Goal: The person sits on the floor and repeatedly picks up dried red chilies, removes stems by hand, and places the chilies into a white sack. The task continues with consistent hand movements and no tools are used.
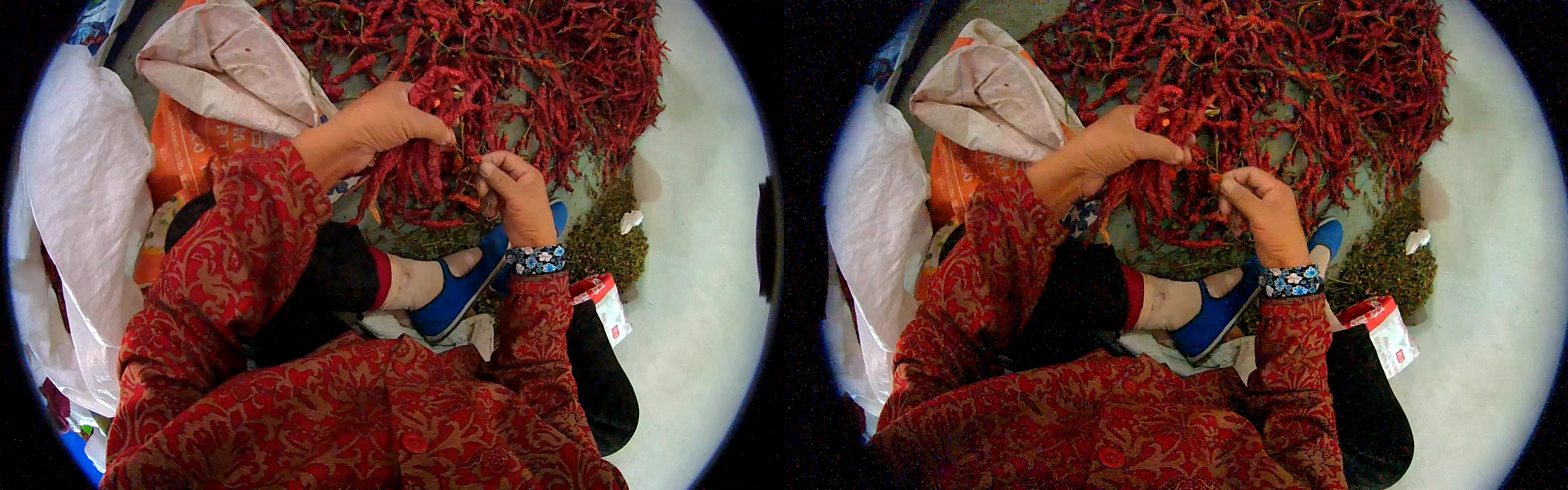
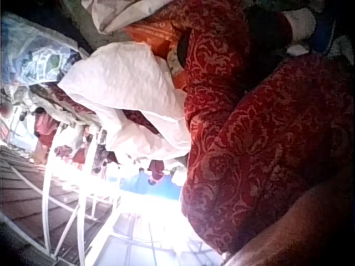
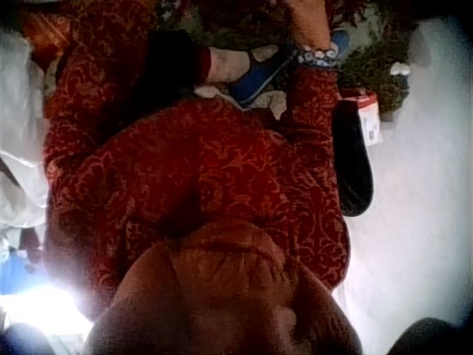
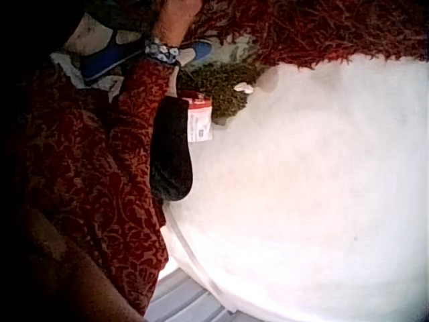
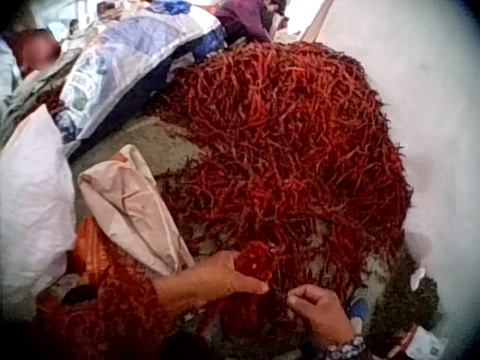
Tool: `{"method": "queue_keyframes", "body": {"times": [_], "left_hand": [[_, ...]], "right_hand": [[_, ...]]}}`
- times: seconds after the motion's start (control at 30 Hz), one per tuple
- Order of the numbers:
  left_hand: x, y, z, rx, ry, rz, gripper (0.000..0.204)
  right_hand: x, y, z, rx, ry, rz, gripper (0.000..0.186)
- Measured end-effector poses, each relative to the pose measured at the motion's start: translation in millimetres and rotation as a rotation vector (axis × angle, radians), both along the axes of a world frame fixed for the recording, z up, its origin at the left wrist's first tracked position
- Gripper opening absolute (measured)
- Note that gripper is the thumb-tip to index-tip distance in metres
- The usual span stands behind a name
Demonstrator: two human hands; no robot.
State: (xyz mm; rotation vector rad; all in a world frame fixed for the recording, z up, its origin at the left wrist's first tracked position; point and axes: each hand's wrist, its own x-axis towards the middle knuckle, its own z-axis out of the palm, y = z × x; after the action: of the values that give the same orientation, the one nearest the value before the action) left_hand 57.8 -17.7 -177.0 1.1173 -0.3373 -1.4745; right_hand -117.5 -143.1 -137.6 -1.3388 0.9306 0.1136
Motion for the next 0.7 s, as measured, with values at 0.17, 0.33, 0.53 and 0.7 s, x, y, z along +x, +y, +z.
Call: {"method": "queue_keyframes", "body": {"times": [0.17,0.33,0.53,0.7], "left_hand": [[-8,-2,0,-0.075,-0.023,0.003,0.033],[-6,-2,0,-0.019,-0.154,-0.019,0.035],[-9,-4,-11,-0.035,-0.444,-0.015,0.036],[-6,-3,-3,-0.027,-0.562,-0.062,0.03]], "right_hand": [[16,14,4,0.01,-0.01,-0.05,0.013],[19,22,0,0.008,-0.011,-0.065,0.013],[20,26,1,0.014,-0.015,-0.08,0.012],[22,30,-2,0.025,0.003,-0.095,0.013]]}}
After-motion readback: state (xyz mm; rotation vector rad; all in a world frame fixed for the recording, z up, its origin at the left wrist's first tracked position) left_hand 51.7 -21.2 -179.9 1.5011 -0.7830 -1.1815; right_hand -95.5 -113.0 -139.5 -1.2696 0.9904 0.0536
